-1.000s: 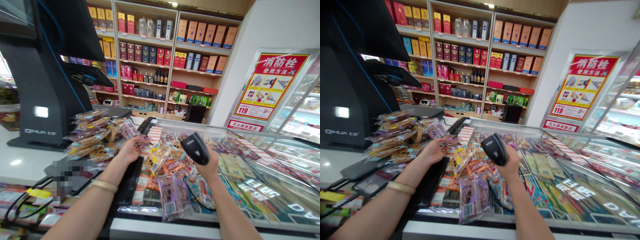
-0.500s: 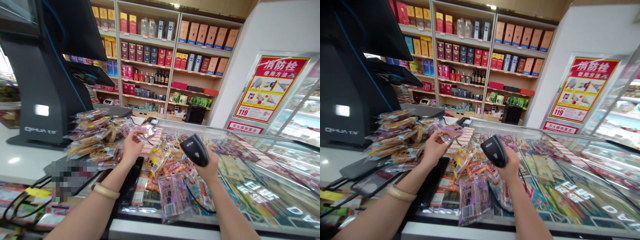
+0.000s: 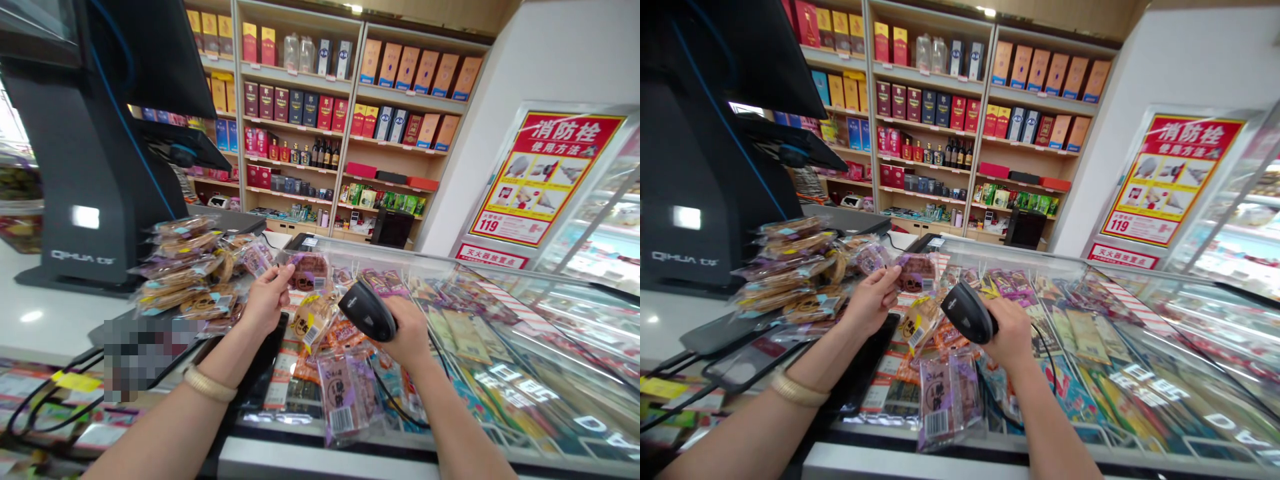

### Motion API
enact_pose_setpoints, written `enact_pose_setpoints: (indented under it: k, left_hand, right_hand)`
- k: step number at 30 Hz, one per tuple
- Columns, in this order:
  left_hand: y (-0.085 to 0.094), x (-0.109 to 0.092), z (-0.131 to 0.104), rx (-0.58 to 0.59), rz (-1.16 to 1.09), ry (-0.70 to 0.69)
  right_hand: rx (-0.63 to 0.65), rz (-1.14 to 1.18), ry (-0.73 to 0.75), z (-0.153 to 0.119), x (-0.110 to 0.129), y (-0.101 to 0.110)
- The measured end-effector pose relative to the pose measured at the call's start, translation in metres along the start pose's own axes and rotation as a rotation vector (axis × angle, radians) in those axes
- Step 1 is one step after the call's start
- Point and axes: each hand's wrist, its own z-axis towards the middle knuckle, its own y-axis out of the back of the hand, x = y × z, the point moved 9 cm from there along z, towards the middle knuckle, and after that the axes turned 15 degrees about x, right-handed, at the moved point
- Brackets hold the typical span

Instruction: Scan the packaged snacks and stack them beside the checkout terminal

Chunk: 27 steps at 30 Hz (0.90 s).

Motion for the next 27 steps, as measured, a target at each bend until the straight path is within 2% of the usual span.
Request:
enact_pose_setpoints:
  k: [4,9,12,14,16,18,21,23,27]
  left_hand:
    - [-0.004,0.008,-0.002,0.02,-0.132,0.103]
    - [-0.011,0.009,-0.005,0.043,-0.162,0.139]
    - [-0.013,0.009,-0.005,0.061,-0.175,0.149]
    - [-0.014,0.009,-0.005,0.091,-0.184,0.158]
    - [-0.019,0.01,-0.006,0.159,-0.184,0.194]
    - [-0.028,0.015,-0.009,0.277,-0.149,0.274]
    - [-0.046,0.028,-0.02,0.479,0.019,0.412]
    - [-0.054,0.036,-0.028,0.555,0.166,0.462]
    - [-0.06,0.041,-0.034,0.533,0.295,0.47]
  right_hand:
    - [0.045,-0.017,0.01,0.002,0.005,-0.005]
    - [0.117,-0.035,-0.005,0.004,0.006,-0.011]
    - [0.111,-0.041,-0.004,0.004,0.007,-0.011]
    - [0.06,-0.028,0.005,0.003,0.007,-0.006]
    - [-0.044,-0.009,0.01,-0.001,0.005,0.005]
    - [-0.177,0.015,-0.004,-0.007,0.0,0.018]
    - [-0.336,0.047,-0.067,-0.016,-0.013,0.032]
    - [-0.385,0.052,-0.109,-0.021,-0.02,0.036]
    - [-0.323,0.044,-0.093,-0.019,-0.023,0.03]
